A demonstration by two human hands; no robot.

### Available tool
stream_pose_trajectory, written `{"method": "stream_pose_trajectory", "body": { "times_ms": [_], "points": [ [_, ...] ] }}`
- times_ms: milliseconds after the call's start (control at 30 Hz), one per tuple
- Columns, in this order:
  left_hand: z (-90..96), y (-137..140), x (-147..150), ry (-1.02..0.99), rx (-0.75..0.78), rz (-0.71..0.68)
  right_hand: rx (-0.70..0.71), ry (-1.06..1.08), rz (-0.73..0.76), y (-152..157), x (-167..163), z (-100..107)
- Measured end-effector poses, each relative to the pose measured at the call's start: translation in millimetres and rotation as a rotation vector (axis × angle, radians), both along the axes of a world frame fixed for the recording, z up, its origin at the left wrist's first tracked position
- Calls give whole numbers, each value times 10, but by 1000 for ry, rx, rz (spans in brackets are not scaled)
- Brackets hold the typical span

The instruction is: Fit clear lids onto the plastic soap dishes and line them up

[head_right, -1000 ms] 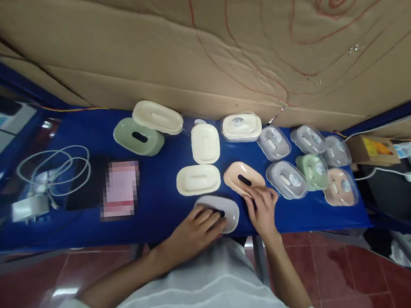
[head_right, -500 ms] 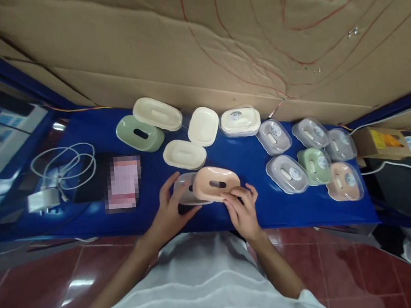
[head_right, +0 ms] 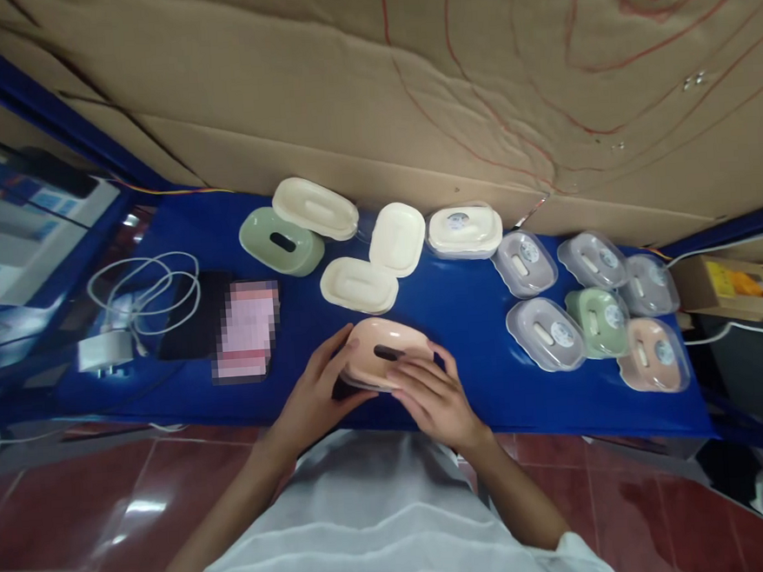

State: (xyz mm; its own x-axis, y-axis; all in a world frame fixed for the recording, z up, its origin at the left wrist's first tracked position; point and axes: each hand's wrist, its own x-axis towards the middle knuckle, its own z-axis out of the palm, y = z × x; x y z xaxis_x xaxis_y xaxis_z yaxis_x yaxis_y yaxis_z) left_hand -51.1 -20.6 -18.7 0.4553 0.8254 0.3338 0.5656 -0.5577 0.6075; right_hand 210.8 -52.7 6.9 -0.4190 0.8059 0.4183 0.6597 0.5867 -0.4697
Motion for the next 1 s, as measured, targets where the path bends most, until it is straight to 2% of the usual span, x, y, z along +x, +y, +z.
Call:
{"method": "stream_pose_trajectory", "body": {
  "times_ms": [100, 200, 367, 433, 600, 733, 867, 1000],
  "points": [
    [28, 1, -15, 27, 16, -42, 30, 22, -173, 4, 155, -44],
    [82, -16, -35, 94, 32, -66, 60, -59, -354, 21, 363, -105],
    [150, 30, -104, 82, 137, -92, 74, -125, -496, 45, 511, -106],
    [193, 113, -160, 26, 186, -37, 82, -100, -435, 105, 402, -58],
    [423, 321, -302, -53, 312, 240, -27, -248, -80, 487, -144, 31],
    [514, 304, -320, -72, 350, 335, -92, -314, 1, 697, -371, 55],
    [331, 192, -259, -69, 307, 295, -49, -168, 35, 514, -274, 82],
    [97, 102, -131, -25, 291, 151, 64, 25, -106, 211, -114, 45]
  ]
}}
